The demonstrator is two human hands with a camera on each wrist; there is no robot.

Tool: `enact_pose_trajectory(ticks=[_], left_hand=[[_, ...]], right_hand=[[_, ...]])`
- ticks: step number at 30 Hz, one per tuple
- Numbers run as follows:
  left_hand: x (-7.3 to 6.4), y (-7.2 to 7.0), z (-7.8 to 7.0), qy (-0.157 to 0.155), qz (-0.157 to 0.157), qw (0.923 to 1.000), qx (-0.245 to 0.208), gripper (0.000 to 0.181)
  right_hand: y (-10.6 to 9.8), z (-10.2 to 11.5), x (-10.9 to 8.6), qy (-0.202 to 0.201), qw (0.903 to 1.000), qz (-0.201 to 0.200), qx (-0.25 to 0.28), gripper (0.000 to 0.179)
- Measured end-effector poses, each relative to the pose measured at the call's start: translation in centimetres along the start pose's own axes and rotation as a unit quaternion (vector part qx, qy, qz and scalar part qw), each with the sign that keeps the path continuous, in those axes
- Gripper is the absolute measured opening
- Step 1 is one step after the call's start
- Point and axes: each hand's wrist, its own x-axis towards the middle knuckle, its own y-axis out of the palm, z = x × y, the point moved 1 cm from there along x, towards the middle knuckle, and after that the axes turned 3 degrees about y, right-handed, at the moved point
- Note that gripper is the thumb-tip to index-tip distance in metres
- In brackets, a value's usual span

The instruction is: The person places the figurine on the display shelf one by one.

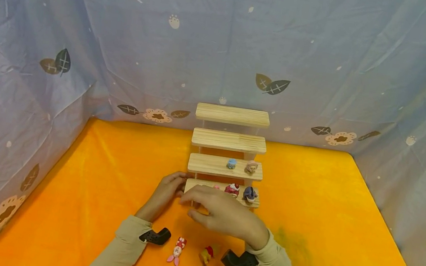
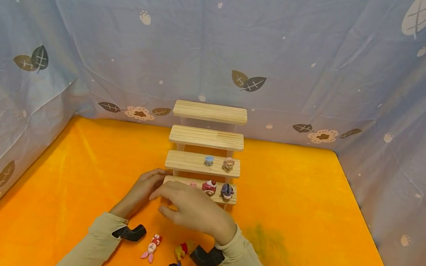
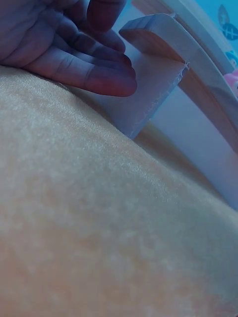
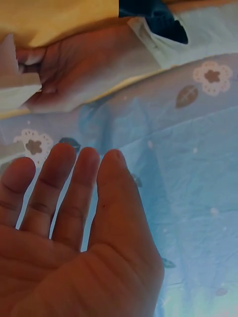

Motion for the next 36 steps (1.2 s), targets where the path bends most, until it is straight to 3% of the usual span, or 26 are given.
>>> enact_pose_trajectory(ticks=[6,17,31,36], left_hand=[[-0.2,-0.1,-0.1,-0.009,0.01,0.9999,-0.002,0.036],[-0.3,0.0,0.0,0.0,0.016,0.9997,-0.017,0.036],[-0.2,0.2,-0.2,0.009,0.005,0.9999,-0.006,0.036],[-0.1,0.3,-0.2,0.007,0.005,0.9999,-0.012,0.037]], right_hand=[[1.2,-0.1,0.5,0.02,0.9981,0.057,-0.015,0.026],[3.5,-1.0,1.3,0.015,0.9916,0.116,-0.055,0.031],[5.7,-1.3,1.8,-0.023,0.9837,0.148,-0.1,0.029],[6.2,-1.3,1.8,-0.012,0.9829,0.15,-0.106,0.023]])
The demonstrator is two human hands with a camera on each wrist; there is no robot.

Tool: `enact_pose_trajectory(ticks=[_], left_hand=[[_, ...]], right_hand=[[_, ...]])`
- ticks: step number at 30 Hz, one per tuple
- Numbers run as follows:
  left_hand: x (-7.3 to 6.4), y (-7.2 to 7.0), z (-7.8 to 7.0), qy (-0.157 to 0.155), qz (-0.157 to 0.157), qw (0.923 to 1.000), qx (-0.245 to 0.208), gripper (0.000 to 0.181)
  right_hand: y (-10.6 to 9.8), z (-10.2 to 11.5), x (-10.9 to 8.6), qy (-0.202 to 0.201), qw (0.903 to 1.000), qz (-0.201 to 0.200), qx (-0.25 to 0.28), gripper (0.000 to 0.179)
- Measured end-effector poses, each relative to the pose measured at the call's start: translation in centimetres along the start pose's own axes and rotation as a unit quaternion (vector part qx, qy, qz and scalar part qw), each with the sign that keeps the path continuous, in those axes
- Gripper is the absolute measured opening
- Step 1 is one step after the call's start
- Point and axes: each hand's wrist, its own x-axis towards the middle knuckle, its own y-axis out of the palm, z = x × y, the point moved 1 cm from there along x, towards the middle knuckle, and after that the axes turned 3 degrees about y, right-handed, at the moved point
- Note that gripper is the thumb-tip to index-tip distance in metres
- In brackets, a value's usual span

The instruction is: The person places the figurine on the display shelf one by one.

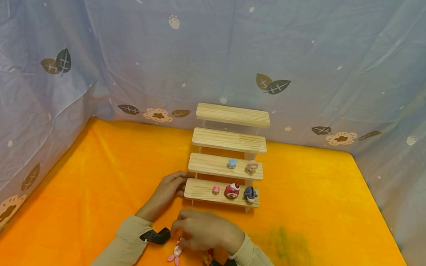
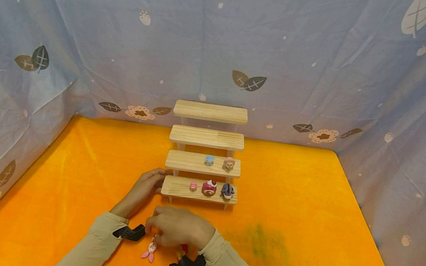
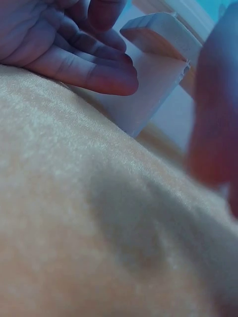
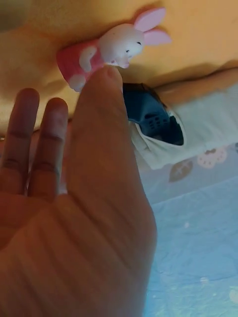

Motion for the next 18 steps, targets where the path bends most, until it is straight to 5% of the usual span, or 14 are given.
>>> enact_pose_trajectory(ticks=[18], left_hand=[[0.16,0.01,0.21,-0.015,-0.018,0.9997,-0.002,0.035]], right_hand=[[0.71,0.17,0.42,0.019,0.9983,0.019,-0.051,0.012]])
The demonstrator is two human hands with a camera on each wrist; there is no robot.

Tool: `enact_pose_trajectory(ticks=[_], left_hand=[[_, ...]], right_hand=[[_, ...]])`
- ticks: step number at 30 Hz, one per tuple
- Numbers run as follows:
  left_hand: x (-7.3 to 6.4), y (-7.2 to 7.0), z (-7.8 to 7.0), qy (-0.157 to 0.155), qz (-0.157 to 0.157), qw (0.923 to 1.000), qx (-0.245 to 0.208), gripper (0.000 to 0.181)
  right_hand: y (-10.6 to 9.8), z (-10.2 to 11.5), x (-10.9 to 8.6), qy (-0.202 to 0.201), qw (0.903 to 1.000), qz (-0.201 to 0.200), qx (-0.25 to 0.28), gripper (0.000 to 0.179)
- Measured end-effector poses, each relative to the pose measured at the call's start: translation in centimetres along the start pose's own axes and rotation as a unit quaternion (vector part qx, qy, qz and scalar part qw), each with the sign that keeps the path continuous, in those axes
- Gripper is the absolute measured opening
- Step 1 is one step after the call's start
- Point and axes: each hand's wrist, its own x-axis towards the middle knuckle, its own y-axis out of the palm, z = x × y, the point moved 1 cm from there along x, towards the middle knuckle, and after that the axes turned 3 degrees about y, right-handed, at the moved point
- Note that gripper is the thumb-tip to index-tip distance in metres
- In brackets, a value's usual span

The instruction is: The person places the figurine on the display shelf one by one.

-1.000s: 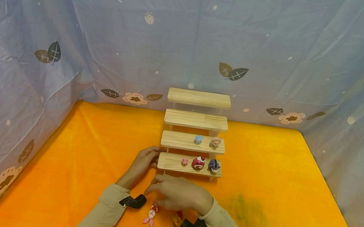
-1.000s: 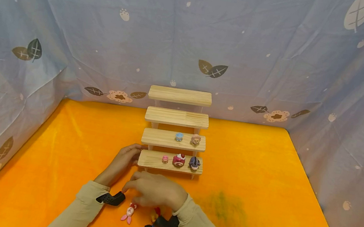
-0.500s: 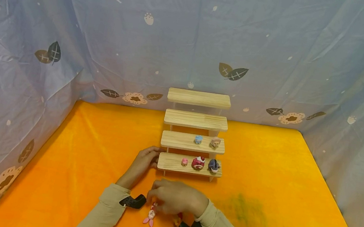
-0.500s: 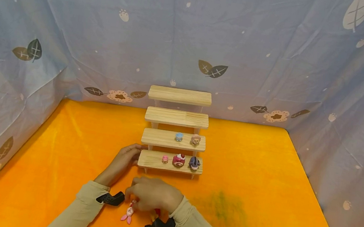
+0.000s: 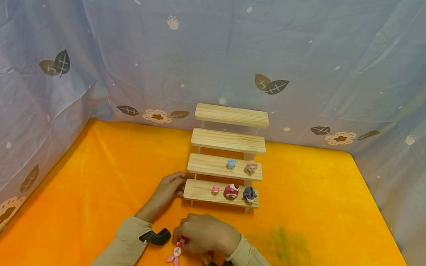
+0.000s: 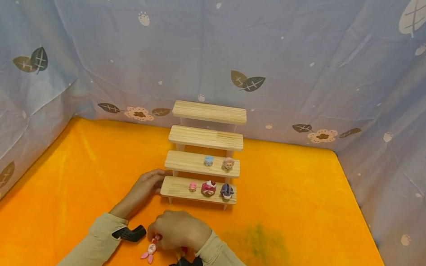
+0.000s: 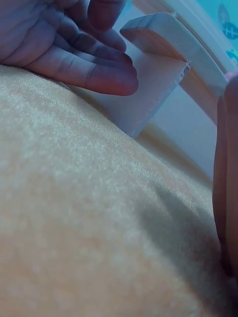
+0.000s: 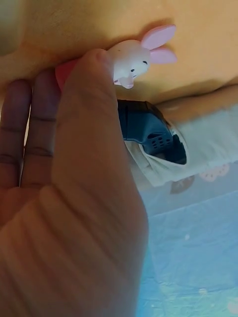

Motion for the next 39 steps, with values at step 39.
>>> enact_pose_trajectory(ticks=[39], left_hand=[[-0.2,-0.1,-0.1,0.015,0.018,0.9997,-0.009,0.037]], right_hand=[[-3.9,-1.3,-2.4,-0.032,0.9802,-0.059,0.186,0.019]])
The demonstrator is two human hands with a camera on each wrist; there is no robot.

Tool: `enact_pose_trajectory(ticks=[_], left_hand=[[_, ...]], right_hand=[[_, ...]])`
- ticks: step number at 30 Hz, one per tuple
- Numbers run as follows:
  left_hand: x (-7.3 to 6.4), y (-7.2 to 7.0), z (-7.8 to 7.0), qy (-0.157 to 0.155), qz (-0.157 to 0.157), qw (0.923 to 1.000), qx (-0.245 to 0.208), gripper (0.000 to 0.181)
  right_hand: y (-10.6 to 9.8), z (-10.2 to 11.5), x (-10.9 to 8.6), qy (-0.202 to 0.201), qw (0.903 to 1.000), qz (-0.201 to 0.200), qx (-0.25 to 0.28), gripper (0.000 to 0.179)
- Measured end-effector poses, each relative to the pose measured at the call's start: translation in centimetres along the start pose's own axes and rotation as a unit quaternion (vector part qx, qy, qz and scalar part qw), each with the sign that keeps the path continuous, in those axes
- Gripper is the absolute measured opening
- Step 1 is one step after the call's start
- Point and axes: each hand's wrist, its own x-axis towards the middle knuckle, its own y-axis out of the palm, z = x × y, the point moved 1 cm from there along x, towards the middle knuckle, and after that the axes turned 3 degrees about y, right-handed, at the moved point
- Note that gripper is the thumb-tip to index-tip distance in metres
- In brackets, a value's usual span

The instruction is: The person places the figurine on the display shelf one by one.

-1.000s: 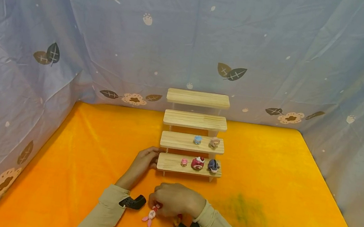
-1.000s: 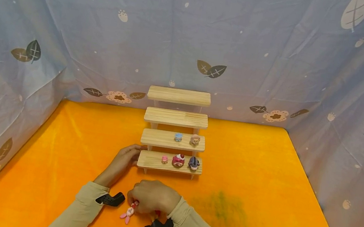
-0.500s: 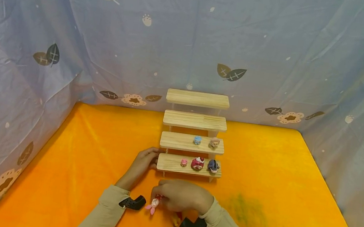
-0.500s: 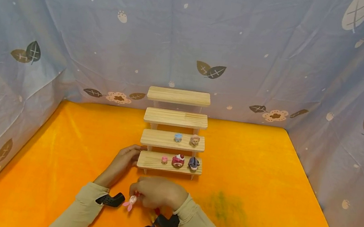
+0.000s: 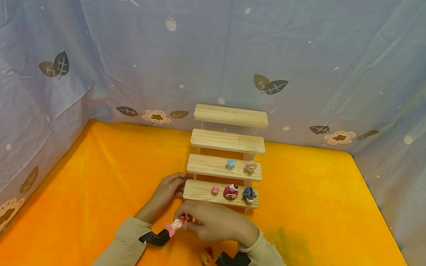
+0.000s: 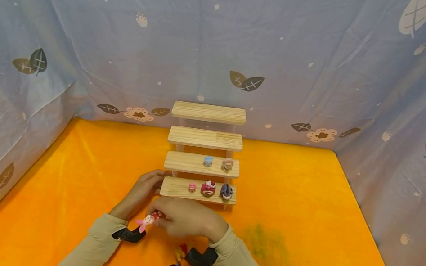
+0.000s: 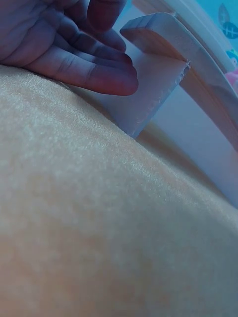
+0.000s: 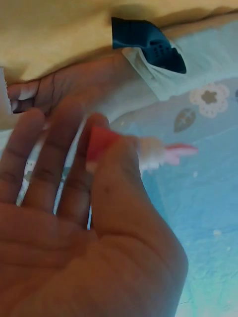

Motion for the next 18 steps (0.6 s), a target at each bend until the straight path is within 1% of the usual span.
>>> enact_pose_trajectory(ticks=[2,4,7,10,12,13,15,18], left_hand=[[0.0,0.0,0.0,-0.002,-0.003,1.0,0.0,0.037],[0.0,0.0,0.0,-0.006,-0.007,0.9999,0.005,0.036],[0.0,0.0,-0.1,-0.006,-0.017,0.9993,0.034,0.035],[0.0,-0.1,-0.1,-0.007,-0.029,0.9968,0.074,0.034],[0.1,-0.2,-0.1,-0.007,-0.037,0.9948,0.095,0.033],[0.1,-0.2,-0.1,-0.007,-0.04,0.9939,0.103,0.033],[0.1,-0.2,-0.1,-0.007,-0.04,0.9937,0.104,0.032],[0.0,-0.1,-0.1,-0.005,-0.041,0.9945,0.096,0.031]], right_hand=[[-0.3,0.0,-0.1,-0.004,0.9998,-0.014,0.016,0.02],[-0.6,0.1,-0.2,-0.006,0.9989,-0.036,0.028,0.021],[-1.0,0.0,-0.2,-0.013,0.9953,-0.078,0.056,0.02],[-1.2,-0.2,-0.3,-0.02,0.9879,-0.126,0.088,0.021],[-1.4,-0.3,-0.3,-0.024,0.9829,-0.152,0.102,0.022],[-1.4,-0.4,-0.4,-0.025,0.9809,-0.161,0.107,0.022],[-1.5,-0.5,-0.4,-0.023,0.979,-0.17,0.11,0.023],[-1.5,-0.7,-0.4,-0.026,0.9786,-0.171,0.112,0.02]])
